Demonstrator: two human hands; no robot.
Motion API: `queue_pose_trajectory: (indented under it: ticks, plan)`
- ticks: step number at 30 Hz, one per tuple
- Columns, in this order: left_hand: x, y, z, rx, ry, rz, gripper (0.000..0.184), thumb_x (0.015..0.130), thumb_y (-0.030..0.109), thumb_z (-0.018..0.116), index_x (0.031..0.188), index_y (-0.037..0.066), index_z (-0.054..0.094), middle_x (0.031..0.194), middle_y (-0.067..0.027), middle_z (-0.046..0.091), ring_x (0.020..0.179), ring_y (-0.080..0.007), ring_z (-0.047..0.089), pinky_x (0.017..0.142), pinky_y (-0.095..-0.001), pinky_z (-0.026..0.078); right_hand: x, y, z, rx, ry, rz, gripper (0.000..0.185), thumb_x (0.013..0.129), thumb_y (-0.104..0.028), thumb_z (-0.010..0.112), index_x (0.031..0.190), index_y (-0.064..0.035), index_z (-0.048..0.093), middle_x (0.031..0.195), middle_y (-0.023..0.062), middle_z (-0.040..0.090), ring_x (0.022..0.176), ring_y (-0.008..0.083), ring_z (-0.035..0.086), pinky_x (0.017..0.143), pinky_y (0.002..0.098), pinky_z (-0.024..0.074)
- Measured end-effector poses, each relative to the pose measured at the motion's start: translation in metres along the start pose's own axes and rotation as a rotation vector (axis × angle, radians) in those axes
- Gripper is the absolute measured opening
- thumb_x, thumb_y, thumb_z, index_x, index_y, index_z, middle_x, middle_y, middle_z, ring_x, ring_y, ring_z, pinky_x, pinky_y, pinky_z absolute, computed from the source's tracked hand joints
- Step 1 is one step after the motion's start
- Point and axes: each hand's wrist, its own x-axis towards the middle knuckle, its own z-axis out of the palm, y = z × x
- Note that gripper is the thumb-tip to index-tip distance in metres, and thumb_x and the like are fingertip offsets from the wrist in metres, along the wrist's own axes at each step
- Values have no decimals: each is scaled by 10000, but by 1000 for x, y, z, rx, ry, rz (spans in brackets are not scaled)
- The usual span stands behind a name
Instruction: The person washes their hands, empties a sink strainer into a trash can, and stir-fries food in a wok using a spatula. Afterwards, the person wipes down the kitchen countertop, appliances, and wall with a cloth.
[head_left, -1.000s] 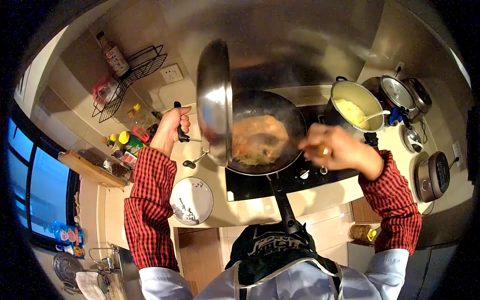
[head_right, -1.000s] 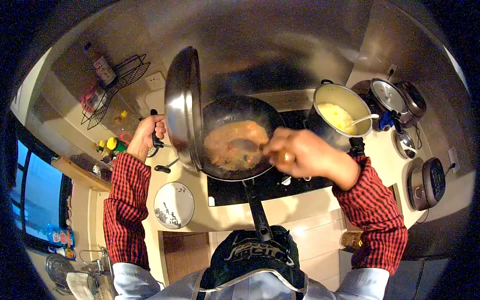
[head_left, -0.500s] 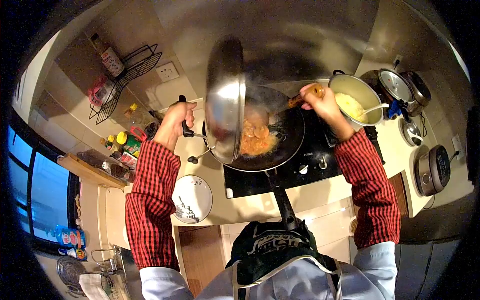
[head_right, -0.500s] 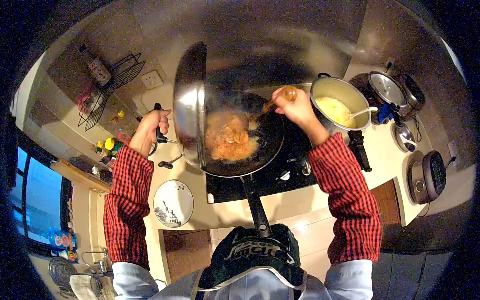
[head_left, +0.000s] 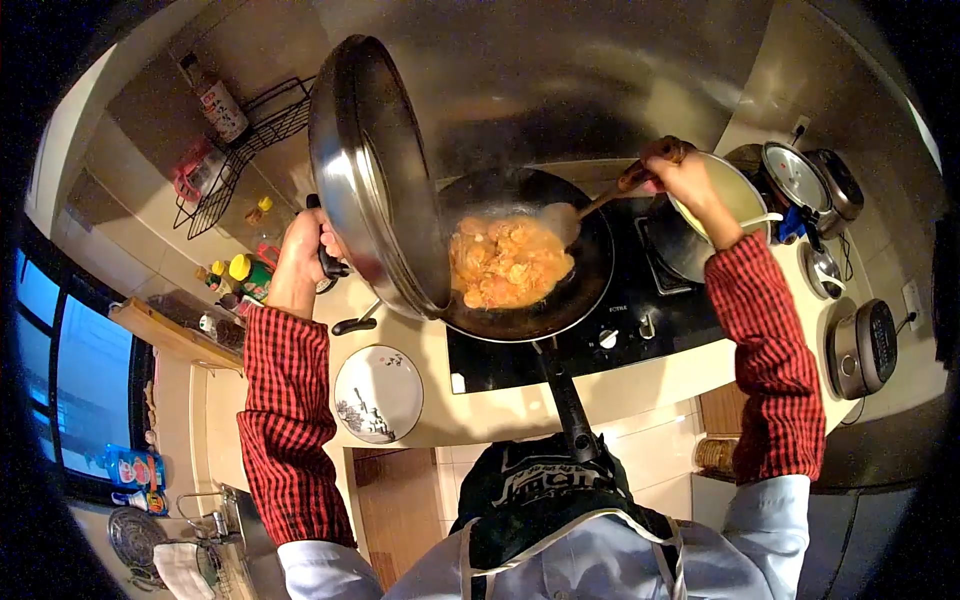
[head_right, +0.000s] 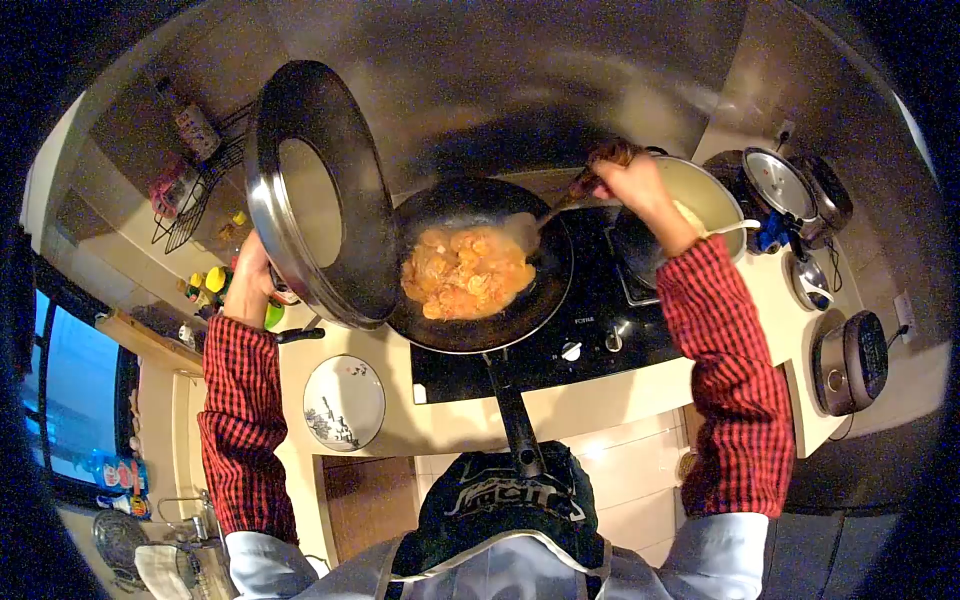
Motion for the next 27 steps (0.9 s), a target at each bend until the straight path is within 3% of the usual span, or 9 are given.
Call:
queue_pose_trajectory:
  ticks: [2, 6, 8, 9, 12, 19, 22, 25, 27]
  plan:
    - [-3, 0, -2, 5, -21, 6, 229, 771, 87, 308, 550, 129, 348, 433, 52, 317, 312, -43, 264, 280, -172, 251, 2, 12, 28, 450, 51, 123, 224, 772, -133, 542, 872, 68, 531, 752, 116, 594, 552, 176, 582, 509, 248, 492]
    - [-12, 1, -6, -30, -31, -9, 232, 773, 80, 303, 550, 127, 344, 434, 53, 305, 315, -42, 256, 278, -172, 243, -10, 2, 68, 634, -206, -139, 198, 759, -112, 569, 898, 29, 560, 843, 102, 589, 718, 178, 592, 643, 279, 493]
    - [-20, 1, -2, -21, 11, -1, 232, 775, 80, 303, 551, 126, 344, 432, 53, 299, 314, -43, 251, 276, -172, 240, -26, -20, 70, 288, -289, -552, 175, 741, -105, 585, 896, -25, 578, 866, 77, 584, 803, 179, 569, 709, 293, 458]
    - [-22, 2, -2, -40, 8, -3, 233, 778, 80, 302, 553, 125, 346, 434, 54, 301, 314, -41, 251, 274, -171, 238, -32, -36, 65, 62, -306, -925, 165, 727, -56, 596, 890, -34, 576, 839, 77, 562, 768, 188, 545, 648, 270, 447]
    - [-26, 2, -4, -75, -9, 0, 234, 783, 81, 299, 560, 124, 352, 440, 55, 307, 314, -36, 255, 271, -166, 238, -70, -72, 46, -140, -627, -1053, 182, 689, -40, 603, 870, -37, 576, 794, 95, 532, 730, 230, 554, 589, 309, 463]
    - [-32, -2, -1, -70, 45, 49, 230, 791, 97, 298, 572, 121, 366, 440, 53, 308, 322, -39, 266, 275, -167, 244, -138, -144, -34, -399, -754, -953, 335, 581, -81, 663, 911, -93, 607, 876, 76, 552, 689, 219, 583, 551, 302, 490]
    - [-31, -5, 3, -29, 19, 68, 223, 786, 98, 317, 569, 121, 362, 440, 51, 312, 327, -41, 269, 284, -174, 247, -144, -142, -23, -428, -831, -838, 271, 624, -90, 644, 892, -110, 614, 830, 48, 538, 627, 214, 567, 523, 305, 477]
    - [-25, -9, 3, -15, 12, 80, 208, 778, 95, 344, 577, 111, 392, 442, 48, 319, 330, -45, 272, 292, -180, 243, -138, -114, 7, -369, -734, -829, 257, 633, -62, 596, 889, -67, 574, 817, 88, 512, 632, 277, 545, 538, 339, 467]
    - [-21, -10, 2, 6, 27, 93, 203, 777, 97, 352, 581, 107, 403, 444, 47, 321, 330, -45, 273, 291, -180, 239, -129, -97, 13, -291, -602, -821, 245, 635, -64, 609, 879, -64, 588, 788, 88, 522, 638, 252, 549, 530, 322, 458]
